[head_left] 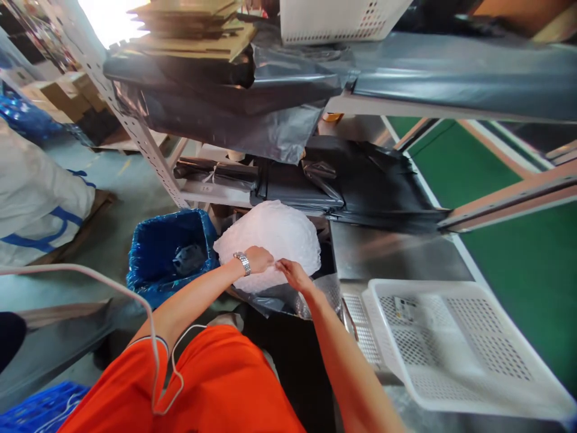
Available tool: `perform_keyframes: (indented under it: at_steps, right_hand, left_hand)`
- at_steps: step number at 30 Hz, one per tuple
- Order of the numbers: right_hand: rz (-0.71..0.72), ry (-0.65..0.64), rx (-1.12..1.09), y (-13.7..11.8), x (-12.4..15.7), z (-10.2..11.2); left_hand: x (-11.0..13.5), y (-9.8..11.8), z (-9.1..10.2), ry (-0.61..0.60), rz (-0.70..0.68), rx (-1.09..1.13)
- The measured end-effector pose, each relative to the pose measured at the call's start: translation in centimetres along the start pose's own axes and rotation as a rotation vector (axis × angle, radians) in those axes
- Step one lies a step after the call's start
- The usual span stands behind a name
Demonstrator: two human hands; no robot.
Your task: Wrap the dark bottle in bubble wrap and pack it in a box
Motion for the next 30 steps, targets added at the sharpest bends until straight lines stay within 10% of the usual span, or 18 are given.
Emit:
perform_keyframes:
  at_steps: [17, 30]
  right_hand:
    - [-0.073, 0.214, -0.057, 3.4, 1.2, 1.7]
    - [-0.190, 0.284, 0.035, 8.4, 4.4, 2.0]
  left_hand:
    - [2.1, -5.2, -1.2, -0.005, 0.106, 0.158]
    - [11.8, -14.4, 2.4, 0.108, 0.387, 0.205]
Point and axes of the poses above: each hand's wrist, its own x-axis away from the middle knuckle, its own z-axis out of the back of the hand, y = z × x, the point moved 4 cm from there along -x, towards the middle knuckle, and after that the axes turned 3 degrees about -y, right-handed, at the moved point
